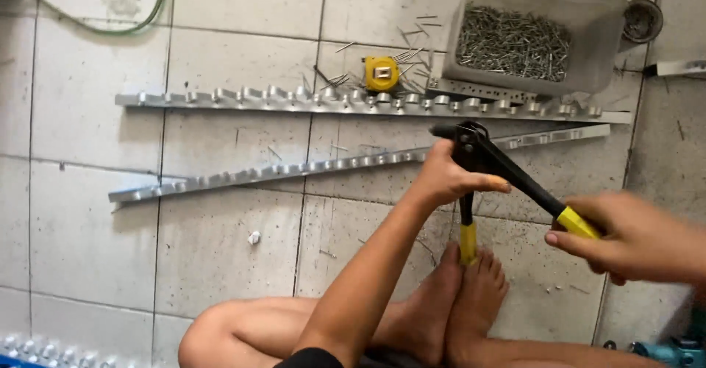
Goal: Assembling plastic components onto metal rails using a hand riveter and rivets
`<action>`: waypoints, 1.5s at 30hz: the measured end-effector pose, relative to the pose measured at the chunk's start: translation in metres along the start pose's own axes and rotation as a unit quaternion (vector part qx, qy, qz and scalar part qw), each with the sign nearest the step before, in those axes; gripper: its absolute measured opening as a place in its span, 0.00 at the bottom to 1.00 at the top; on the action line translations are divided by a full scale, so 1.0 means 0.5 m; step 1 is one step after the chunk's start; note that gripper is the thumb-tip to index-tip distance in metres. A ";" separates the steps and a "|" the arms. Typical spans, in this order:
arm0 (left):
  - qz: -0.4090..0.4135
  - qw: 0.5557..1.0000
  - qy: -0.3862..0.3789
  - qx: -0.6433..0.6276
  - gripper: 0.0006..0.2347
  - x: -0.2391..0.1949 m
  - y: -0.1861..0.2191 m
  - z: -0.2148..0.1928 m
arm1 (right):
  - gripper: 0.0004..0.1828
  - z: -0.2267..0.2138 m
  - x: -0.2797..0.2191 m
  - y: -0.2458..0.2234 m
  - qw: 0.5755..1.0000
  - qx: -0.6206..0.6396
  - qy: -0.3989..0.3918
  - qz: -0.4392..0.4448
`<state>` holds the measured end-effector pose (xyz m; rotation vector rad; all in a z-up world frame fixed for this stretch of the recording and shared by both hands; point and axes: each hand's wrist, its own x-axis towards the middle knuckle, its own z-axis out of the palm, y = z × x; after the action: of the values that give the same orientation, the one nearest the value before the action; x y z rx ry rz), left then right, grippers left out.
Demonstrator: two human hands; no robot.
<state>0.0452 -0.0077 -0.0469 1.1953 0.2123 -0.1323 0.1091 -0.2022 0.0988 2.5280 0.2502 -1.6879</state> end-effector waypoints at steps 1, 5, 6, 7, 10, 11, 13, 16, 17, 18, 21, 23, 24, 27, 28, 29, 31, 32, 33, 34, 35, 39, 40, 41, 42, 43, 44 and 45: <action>-0.003 1.000 -0.004 0.002 0.18 -0.003 0.022 -0.006 | 0.14 -0.019 0.007 -0.005 1.000 0.005 -0.001 0.001; 0.023 0.997 -0.007 0.080 0.18 -0.010 0.092 -0.062 | 0.15 -0.119 0.171 -0.002 0.987 -0.085 0.048 -0.125; 0.008 0.992 -0.031 0.120 0.20 -0.017 0.100 -0.077 | 0.17 -0.134 0.238 0.009 0.967 -0.109 0.130 -0.190; 0.003 0.991 -0.035 0.127 0.20 -0.030 0.109 -0.076 | 0.17 -0.160 0.265 -0.019 0.968 -0.100 0.129 -0.192; -0.048 0.967 -0.054 0.242 0.24 -0.068 0.126 -0.061 | 0.12 -0.222 0.356 -0.063 0.919 0.022 0.332 -0.211; -0.051 0.964 -0.062 0.254 0.22 -0.081 0.126 -0.053 | 0.15 -0.228 0.396 -0.058 0.912 0.025 0.354 -0.207; -0.054 0.959 -0.068 0.270 0.19 -0.105 0.127 -0.039 | 0.17 -0.235 0.452 -0.052 0.903 0.030 0.375 -0.207; -0.049 0.964 -0.040 0.258 0.16 -0.127 0.130 -0.020 | 0.16 -0.230 0.493 -0.034 0.897 0.058 0.385 -0.212; -0.046 0.966 -0.027 0.253 0.16 -0.128 0.126 -0.017 | 0.13 -0.224 0.510 -0.024 0.878 0.052 0.413 -0.235; -0.046 0.968 -0.014 0.245 0.16 -0.133 0.120 -0.011 | 0.11 -0.213 0.525 -0.010 0.860 0.046 0.439 -0.255; -0.045 0.952 -0.036 0.301 0.21 -0.110 0.103 0.010 | 0.08 -0.210 0.528 0.016 0.862 0.080 0.435 -0.248; -0.025 0.951 -0.057 0.302 0.22 -0.101 0.107 0.030 | 0.07 -0.211 0.490 0.017 0.870 0.097 0.426 -0.228; -0.003 0.950 -0.074 0.302 0.22 -0.093 0.110 0.042 | 0.07 -0.218 0.470 0.019 0.877 0.110 0.419 -0.210; 0.015 0.930 -0.103 0.352 0.22 -0.080 0.088 0.072 | 0.08 -0.219 0.447 0.040 0.866 0.138 0.423 -0.229; 0.016 0.931 -0.104 0.351 0.22 -0.080 0.091 0.078 | 0.08 -0.217 0.423 0.044 0.866 0.137 0.423 -0.228; 0.063 0.920 -0.107 0.373 0.22 -0.080 0.093 0.082 | 0.07 -0.213 0.400 0.046 0.835 0.143 0.443 -0.294; 0.102 0.910 -0.105 0.388 0.21 -0.091 0.088 0.093 | 0.07 -0.191 0.308 0.022 0.803 0.146 0.453 -0.359; 0.093 0.886 -0.122 0.437 0.21 -0.092 0.082 0.099 | 0.04 -0.183 0.239 -0.005 0.821 0.198 0.362 -0.394; 0.084 0.860 -0.139 0.484 0.20 -0.095 0.077 0.104 | 0.02 -0.174 0.169 -0.032 0.829 0.247 0.266 -0.425; 0.087 0.861 -0.136 0.482 0.20 -0.097 0.079 0.108 | 0.02 -0.156 0.140 -0.039 0.830 0.243 0.267 -0.425; 0.085 0.840 -0.151 0.514 0.20 -0.101 0.082 0.111 | 0.02 -0.138 0.110 -0.047 0.839 0.195 0.211 -0.462; 0.108 0.832 -0.147 0.524 0.20 -0.114 0.067 0.121 | 0.05 -0.098 0.017 -0.041 0.845 0.117 0.172 -0.492; 0.112 0.833 -0.143 0.523 0.20 -0.118 0.067 0.126 | 0.05 -0.093 0.011 -0.040 0.846 0.110 0.172 -0.493; 0.104 0.833 -0.143 0.523 0.20 -0.123 0.068 0.130 | 0.05 -0.089 0.004 -0.039 0.849 0.103 0.179 -0.486; 0.096 0.834 -0.143 0.525 0.21 -0.127 0.071 0.133 | 0.05 -0.086 -0.002 -0.040 0.852 0.095 0.186 -0.479; 0.099 0.835 -0.137 0.524 0.21 -0.127 0.073 0.134 | 0.05 -0.086 -0.006 -0.042 0.852 0.088 0.186 -0.481; 0.108 0.838 -0.137 0.517 0.21 -0.131 0.074 0.135 | 0.06 -0.083 -0.009 -0.043 0.857 0.078 0.191 -0.472; 0.118 0.841 -0.138 0.510 0.21 -0.134 0.075 0.136 | 0.06 -0.080 -0.011 -0.044 0.862 0.067 0.195 -0.463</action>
<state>-0.0058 -0.0582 0.0266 2.2346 -0.3168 -0.2102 0.1390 -0.1741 0.1196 3.0618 1.6581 -1.3292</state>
